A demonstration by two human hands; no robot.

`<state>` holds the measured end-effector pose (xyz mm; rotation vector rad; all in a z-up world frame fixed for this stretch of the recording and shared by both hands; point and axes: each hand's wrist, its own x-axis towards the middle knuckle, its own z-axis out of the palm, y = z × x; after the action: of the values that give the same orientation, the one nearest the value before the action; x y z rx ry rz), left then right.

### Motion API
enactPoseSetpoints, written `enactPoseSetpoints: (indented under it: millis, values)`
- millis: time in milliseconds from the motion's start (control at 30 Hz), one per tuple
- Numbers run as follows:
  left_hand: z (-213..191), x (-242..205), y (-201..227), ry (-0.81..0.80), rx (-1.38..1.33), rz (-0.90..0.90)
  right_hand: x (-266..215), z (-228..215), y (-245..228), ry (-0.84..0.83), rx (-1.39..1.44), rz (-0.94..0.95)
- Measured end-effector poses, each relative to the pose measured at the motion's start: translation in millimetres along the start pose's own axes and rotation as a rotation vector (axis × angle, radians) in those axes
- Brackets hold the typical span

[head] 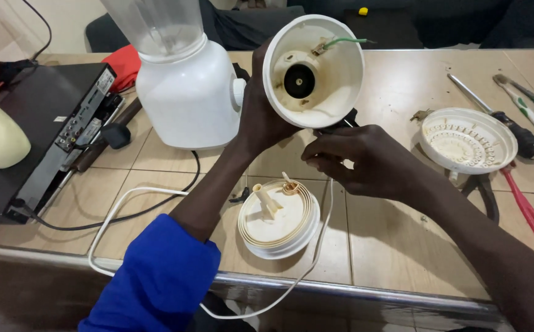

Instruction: Reassembling the internal motor and wiring components into the base of a kitchen blender.

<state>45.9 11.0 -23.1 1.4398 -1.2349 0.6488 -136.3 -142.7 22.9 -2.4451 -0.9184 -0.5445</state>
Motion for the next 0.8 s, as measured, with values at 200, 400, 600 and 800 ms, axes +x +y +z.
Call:
enactPoseSetpoints:
  millis: [200, 400, 600, 800]
  values:
    - [3.6, -1.1, -0.6, -0.001, 0.036, -0.006, -4.6, 6.9, 4.3, 0.084, -0.018, -0.125]
    - [6.8, -0.8, -1.5, 0.042, -0.002, -0.041, -3.8, 13.7, -4.0, 0.146, -0.177, -0.246]
    - [5.4, -0.2, 1.5, 0.054, 0.023, -0.076, -0.8, -3.7, -27.7, 0.12, -0.177, -0.283]
    - [4.2, 0.8, 5.8, 0.023, 0.007, -0.076, -8.1, -9.4, -8.1, 0.313, -0.34, -0.317]
